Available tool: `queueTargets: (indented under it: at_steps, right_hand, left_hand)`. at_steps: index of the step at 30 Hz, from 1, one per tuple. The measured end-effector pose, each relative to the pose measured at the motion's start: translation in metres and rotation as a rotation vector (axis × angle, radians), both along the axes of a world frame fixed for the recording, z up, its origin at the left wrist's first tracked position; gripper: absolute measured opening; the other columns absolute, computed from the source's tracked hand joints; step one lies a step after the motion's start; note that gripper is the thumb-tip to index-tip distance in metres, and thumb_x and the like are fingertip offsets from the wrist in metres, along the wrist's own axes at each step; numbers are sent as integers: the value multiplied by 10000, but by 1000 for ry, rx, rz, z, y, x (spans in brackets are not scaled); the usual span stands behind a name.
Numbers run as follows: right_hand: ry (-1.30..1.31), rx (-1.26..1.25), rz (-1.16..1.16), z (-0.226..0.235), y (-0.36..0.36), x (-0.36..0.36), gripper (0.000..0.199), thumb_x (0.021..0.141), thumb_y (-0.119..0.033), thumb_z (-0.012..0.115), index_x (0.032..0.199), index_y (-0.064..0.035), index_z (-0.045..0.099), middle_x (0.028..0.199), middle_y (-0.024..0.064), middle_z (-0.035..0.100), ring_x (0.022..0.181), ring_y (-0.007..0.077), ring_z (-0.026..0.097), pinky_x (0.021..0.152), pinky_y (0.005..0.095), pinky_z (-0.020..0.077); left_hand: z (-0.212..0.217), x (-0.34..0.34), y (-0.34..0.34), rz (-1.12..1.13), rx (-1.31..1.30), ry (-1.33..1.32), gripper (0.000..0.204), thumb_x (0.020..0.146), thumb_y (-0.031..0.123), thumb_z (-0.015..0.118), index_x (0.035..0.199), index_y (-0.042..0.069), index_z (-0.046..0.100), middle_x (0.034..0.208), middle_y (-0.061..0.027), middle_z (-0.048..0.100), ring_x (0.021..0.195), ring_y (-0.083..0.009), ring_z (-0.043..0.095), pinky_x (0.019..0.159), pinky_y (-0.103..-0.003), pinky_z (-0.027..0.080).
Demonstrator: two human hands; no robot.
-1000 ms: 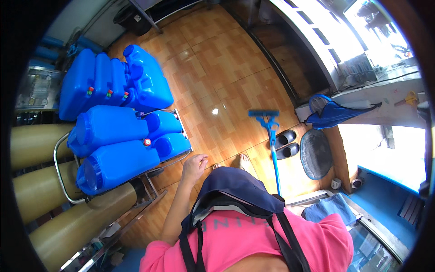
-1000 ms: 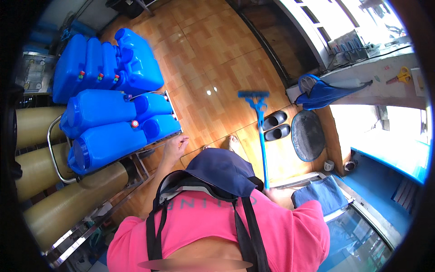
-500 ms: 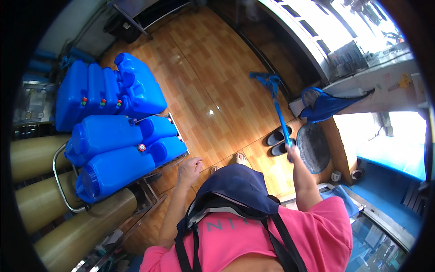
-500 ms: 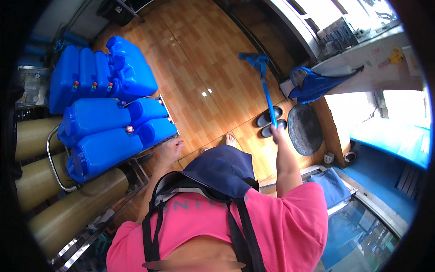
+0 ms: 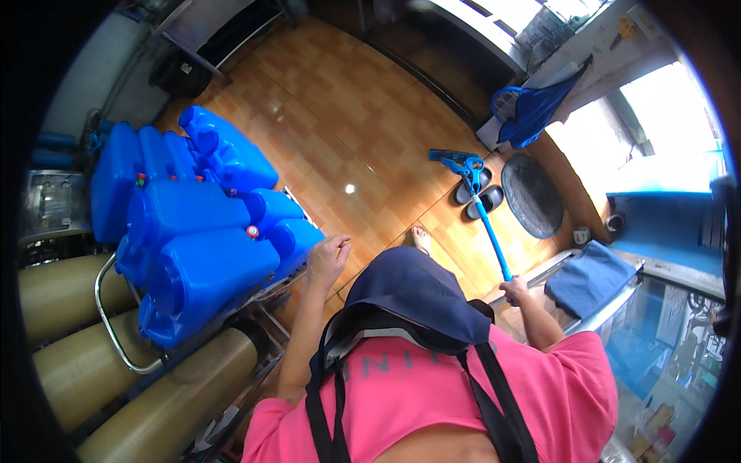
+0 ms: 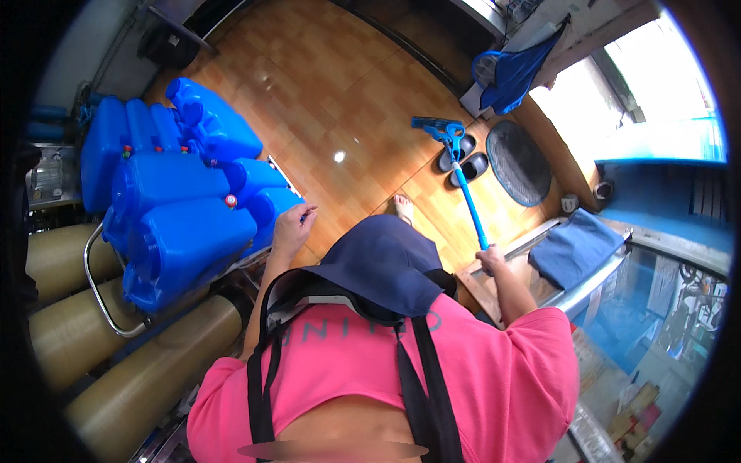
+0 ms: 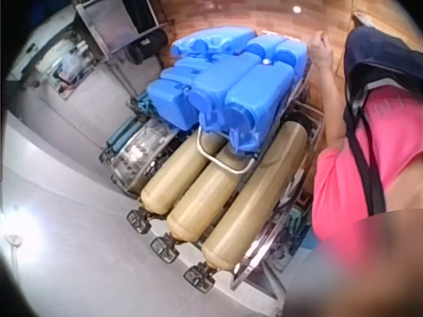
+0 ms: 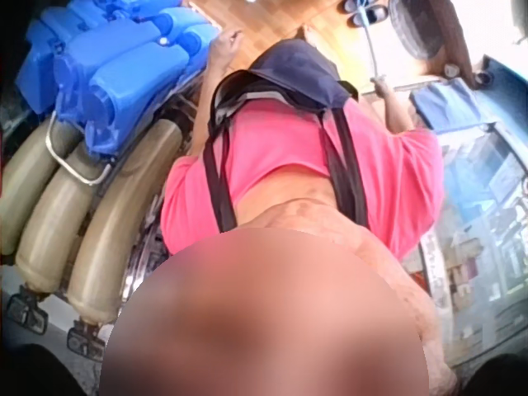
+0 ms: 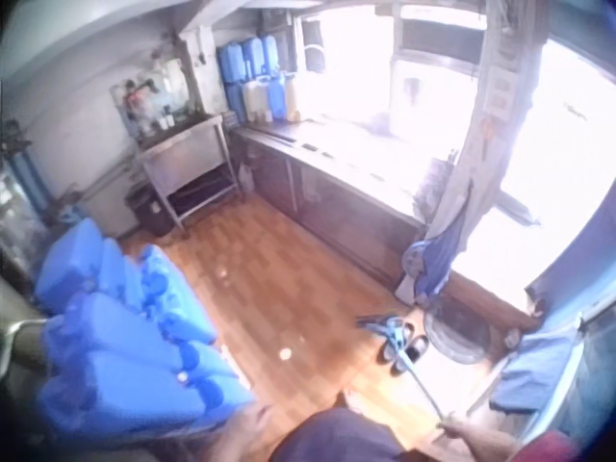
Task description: The person mops the tiled floor with a blue mop, then sweeps the outdoor entrance with a straw broom. They receive blue plastic jerrycans from a person outside, carry them to a sink, and wash one jerrycan with a sponge and running water.
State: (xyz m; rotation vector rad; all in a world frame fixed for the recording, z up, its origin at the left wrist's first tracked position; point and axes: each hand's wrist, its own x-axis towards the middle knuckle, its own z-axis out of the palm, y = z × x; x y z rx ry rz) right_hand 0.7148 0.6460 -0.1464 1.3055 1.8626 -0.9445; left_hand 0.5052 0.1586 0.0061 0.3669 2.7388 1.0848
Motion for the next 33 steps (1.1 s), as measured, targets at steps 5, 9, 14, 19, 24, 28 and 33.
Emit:
queueTargets:
  at_steps: [5, 9, 14, 19, 24, 28, 33]
  right_hand:
    - [-147, 205, 432, 87, 2, 42, 244, 709, -140, 652, 921, -21, 631, 685, 147, 627, 602, 247, 639, 522, 383, 525]
    - [-31, 250, 948, 134, -5, 31, 163, 689, -112, 610, 822, -47, 679, 833, 191, 668, 766, 341, 662, 706, 412, 538]
    - [13, 208, 1553, 118, -51, -44, 153, 658, -64, 634, 804, -78, 675, 826, 155, 670, 821, 322, 656, 708, 426, 525]
    - [108, 150, 2064, 44, -191, -116, 68, 694, -164, 683, 747, -122, 678, 750, 97, 671, 720, 270, 666, 597, 394, 529]
    - [258, 101, 2066, 22, -318, -107, 148, 811, -197, 626, 908, -148, 726, 951, 16, 707, 884, 216, 680, 648, 366, 549]
    - [213, 145, 1905, 22, -290, -107, 119, 800, -200, 640, 860, -155, 732, 902, 16, 712, 841, 206, 683, 625, 361, 542]
    - [186, 307, 1789, 11, -124, -125, 342, 636, -477, 792, 720, -156, 710, 739, 49, 679, 719, 222, 665, 596, 357, 514]
  left_hand:
    - [-13, 63, -60, 36, 3, -54, 165, 826, 136, 624, 947, 31, 664, 920, -154, 674, 837, -315, 651, 728, -385, 512]
    - [-16, 111, -101, 97, -7, -98, 170, 826, 134, 621, 949, 26, 665, 930, -157, 677, 849, -314, 654, 740, -382, 513]
    - [-14, 161, -129, 181, -4, -141, 184, 829, 142, 620, 966, 28, 665, 926, -158, 677, 837, -313, 657, 741, -376, 514]
    - [-20, 192, -137, 212, -48, -150, 201, 837, 165, 618, 975, 28, 664, 907, -163, 674, 813, -310, 661, 719, -373, 516]
    - [-25, 205, -130, 262, -66, -137, 208, 829, 185, 630, 975, 42, 669, 867, -161, 674, 804, -317, 657, 701, -383, 515]
    - [-23, 193, -112, 262, -52, -200, 195, 828, 174, 632, 968, 42, 668, 873, -150, 679, 806, -297, 662, 703, -383, 517]
    - [-18, 151, -72, 201, -86, -179, 202, 832, 171, 629, 992, 53, 668, 910, -126, 681, 813, -280, 666, 700, -365, 522]
